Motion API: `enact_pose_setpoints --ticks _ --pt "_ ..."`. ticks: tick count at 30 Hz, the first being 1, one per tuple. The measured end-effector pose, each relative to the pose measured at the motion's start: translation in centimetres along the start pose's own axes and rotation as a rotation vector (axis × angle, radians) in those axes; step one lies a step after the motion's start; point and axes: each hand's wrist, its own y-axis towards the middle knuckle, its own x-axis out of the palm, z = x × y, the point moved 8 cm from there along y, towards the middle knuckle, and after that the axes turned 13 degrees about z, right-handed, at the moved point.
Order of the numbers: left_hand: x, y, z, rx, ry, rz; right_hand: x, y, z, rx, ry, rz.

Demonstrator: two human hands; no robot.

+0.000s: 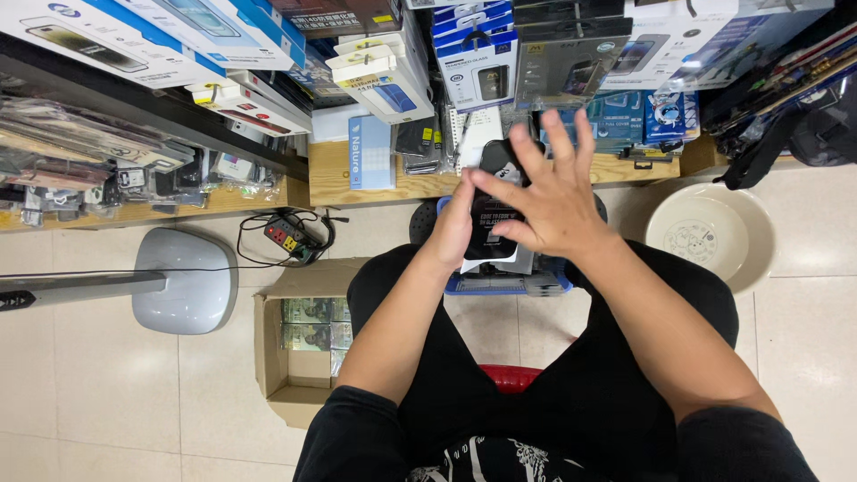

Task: The person wipes a mobile phone screen with a cloth, removes a screen protector from its packaging, aligns it with the device, and applies it by hand; the process is then repeated for a second mobile phone.

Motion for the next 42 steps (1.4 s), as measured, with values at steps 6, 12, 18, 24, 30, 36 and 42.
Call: enact_pose_setpoints --ticks 6,12,18,24,30,36,42 --pt "2.2 -1.4 0.1 0.053 -0.09 -0.175 -1.9 0.0 2.3 0.065 -0.136 -0.042" --pt "2.4 -1.4 -1.1 -0.02 -0.099 -0.212 -3.1 -0.1 2.7 0.165 -0.168 0.016" --pt "2.0 -1.3 -0.9 0.145 0.363 -0.143 -0.8 -0.5 0.0 0.058 -0.089 -0.046" --pt "2.2 -1.7 -0.9 -0.012 -0.264 -0.341 -2.3 -0.2 2.7 0.22 -0.09 0.016" --pt "2.9 -1.6 -1.8 -0.278 -0.484 -0.418 -3.1 0.1 2.5 0.229 0.035 0.021" --pt "3.4 -1.3 -0.1 -0.236 -0.686 -0.419 -2.2 0.6 1.4 0.3 0.26 0.003" --pt "3.7 -2.4 2.7 -0.184 -0.689 -0.049 -0.9 0.3 0.5 0.426 0.531 -0.002"
